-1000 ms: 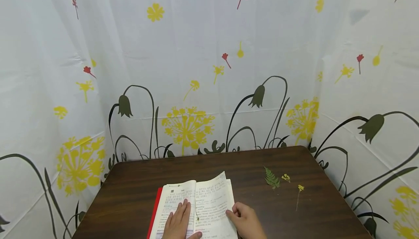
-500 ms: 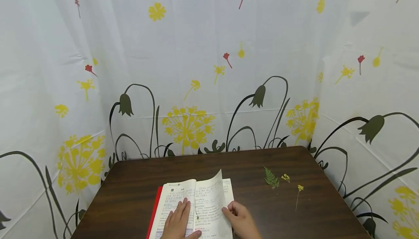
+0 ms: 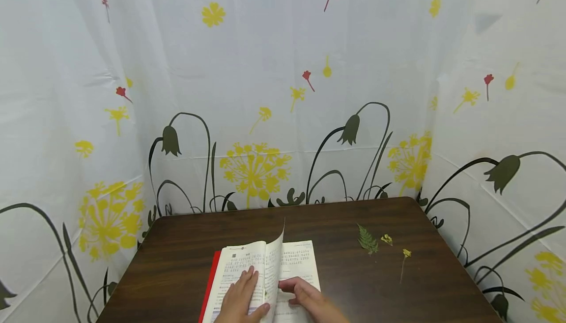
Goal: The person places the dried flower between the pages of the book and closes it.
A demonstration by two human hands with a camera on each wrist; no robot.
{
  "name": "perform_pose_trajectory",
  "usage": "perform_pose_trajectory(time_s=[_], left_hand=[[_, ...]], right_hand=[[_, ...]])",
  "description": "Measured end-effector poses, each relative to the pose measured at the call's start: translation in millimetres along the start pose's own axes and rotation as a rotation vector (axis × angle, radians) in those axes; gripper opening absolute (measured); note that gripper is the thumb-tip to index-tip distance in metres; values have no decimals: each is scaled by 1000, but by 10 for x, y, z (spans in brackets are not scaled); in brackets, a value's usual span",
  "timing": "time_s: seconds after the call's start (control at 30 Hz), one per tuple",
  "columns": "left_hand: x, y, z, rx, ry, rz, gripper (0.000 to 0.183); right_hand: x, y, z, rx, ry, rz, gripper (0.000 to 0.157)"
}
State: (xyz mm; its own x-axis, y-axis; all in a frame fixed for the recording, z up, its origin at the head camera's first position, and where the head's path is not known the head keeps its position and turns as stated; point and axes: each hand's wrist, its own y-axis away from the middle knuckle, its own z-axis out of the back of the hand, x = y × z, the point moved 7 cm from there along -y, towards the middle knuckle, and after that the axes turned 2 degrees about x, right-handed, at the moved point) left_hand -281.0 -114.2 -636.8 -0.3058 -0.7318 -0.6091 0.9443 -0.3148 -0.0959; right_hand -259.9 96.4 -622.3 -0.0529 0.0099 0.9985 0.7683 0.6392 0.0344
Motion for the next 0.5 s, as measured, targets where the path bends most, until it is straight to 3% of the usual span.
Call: perform_pose_trajectory(time_s=[0.1, 0.2, 0.3, 0.4, 0.5], left_hand=[[-29, 13, 166, -90, 98, 0, 57], [18, 45, 323, -143, 288, 110, 36], [142, 75, 435, -170, 545, 295, 35], [294, 108, 550, -249, 765, 418, 40], [411, 137, 672, -333, 949, 444, 39]], right_hand=[[-21, -59, -173, 32, 92, 75, 47], [-33, -125, -315, 27, 333, 317, 47], [-141, -165, -394, -70, 586, 519, 53], [-301, -203, -455, -127, 707, 584, 56], [-371, -182, -540, -153, 800, 635, 56]])
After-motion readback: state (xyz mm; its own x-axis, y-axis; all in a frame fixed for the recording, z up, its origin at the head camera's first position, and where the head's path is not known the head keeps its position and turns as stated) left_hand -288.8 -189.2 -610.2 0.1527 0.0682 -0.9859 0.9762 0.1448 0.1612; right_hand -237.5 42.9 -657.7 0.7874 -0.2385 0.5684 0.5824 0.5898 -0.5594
